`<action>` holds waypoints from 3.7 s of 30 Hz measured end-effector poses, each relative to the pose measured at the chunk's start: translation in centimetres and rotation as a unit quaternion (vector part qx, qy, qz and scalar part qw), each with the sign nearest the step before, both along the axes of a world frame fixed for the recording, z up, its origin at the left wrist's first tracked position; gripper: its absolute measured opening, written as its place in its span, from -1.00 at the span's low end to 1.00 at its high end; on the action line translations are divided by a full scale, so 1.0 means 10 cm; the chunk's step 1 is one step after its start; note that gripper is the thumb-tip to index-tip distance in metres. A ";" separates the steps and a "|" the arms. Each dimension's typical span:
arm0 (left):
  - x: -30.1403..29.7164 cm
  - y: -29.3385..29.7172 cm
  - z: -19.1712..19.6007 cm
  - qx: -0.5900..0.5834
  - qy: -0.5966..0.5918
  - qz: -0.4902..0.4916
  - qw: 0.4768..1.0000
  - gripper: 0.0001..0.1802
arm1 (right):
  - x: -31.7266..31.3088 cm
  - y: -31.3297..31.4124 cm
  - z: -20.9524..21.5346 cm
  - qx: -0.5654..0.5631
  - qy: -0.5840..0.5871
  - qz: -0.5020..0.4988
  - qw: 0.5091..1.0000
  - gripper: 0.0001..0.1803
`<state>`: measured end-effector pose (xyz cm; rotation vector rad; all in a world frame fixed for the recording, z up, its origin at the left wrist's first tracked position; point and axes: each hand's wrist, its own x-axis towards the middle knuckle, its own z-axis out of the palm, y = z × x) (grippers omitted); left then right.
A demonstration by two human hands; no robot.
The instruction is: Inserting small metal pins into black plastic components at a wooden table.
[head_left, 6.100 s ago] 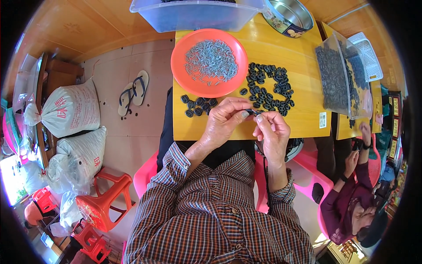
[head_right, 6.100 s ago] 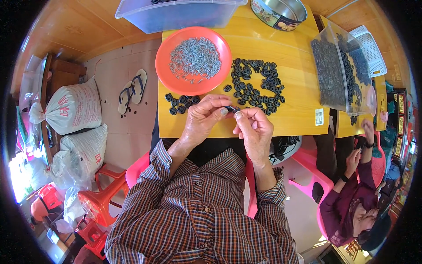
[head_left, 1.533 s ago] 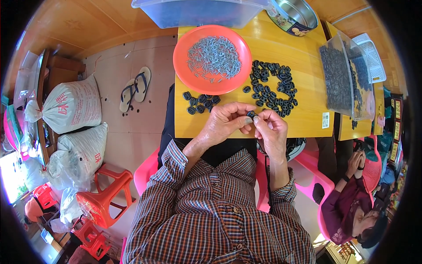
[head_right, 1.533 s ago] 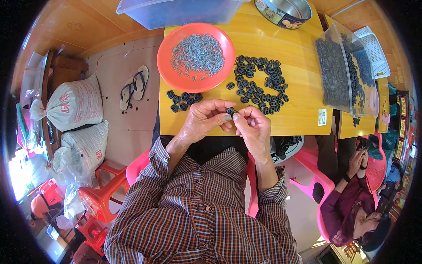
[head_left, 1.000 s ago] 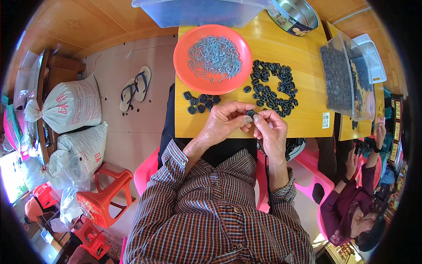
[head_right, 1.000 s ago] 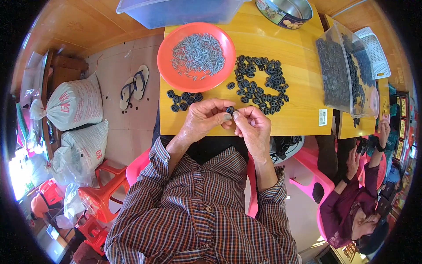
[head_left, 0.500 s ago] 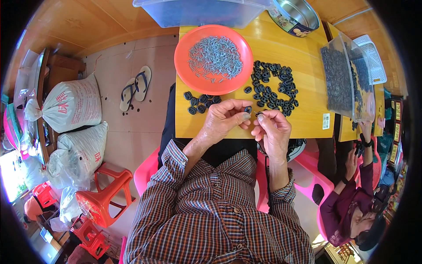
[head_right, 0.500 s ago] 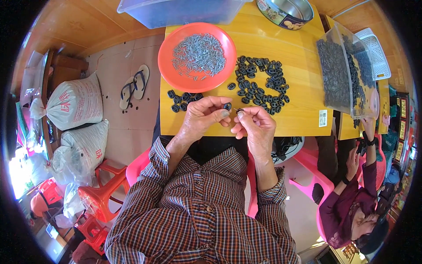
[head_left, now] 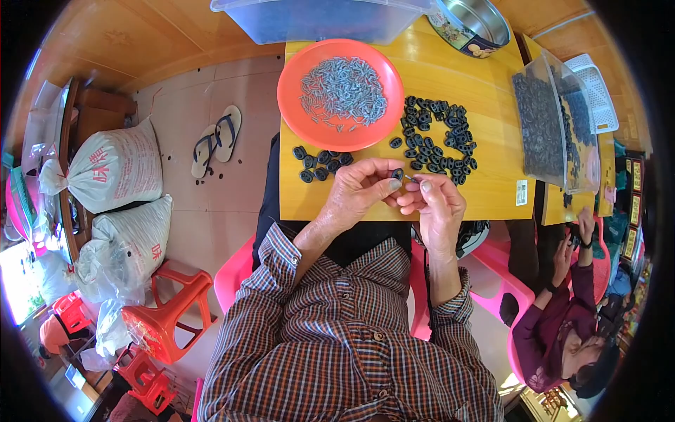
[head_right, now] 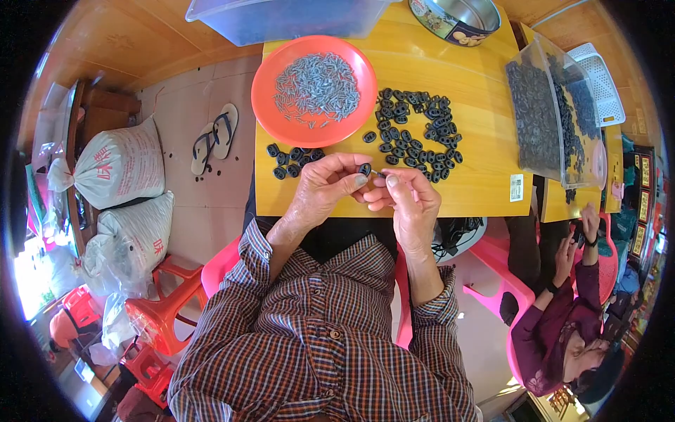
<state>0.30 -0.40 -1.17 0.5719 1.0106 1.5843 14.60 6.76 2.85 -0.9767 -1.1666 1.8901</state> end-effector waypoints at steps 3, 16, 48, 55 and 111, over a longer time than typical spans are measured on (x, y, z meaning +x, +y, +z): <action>0.00 -0.01 -0.02 0.004 0.008 -0.001 1.000 -0.70 | -0.01 0.00 0.00 -0.003 -0.009 0.009 1.000 -0.84; 0.00 0.01 -0.02 0.017 -0.065 -0.021 0.998 -0.68 | 0.01 0.00 0.01 0.040 -0.067 -0.018 0.997 -0.83; 0.03 -0.01 0.01 0.013 0.041 -0.026 0.999 -0.71 | -0.02 -0.05 0.01 0.093 -0.102 0.000 0.990 -0.86; -0.04 -0.02 -0.03 0.011 0.055 -0.039 0.998 -0.71 | 0.00 -0.05 0.00 0.091 -0.124 0.022 0.988 -0.85; 0.06 -0.07 0.09 0.023 0.030 -0.030 0.999 -0.72 | 0.05 0.06 0.04 0.013 -0.054 0.052 0.997 -0.88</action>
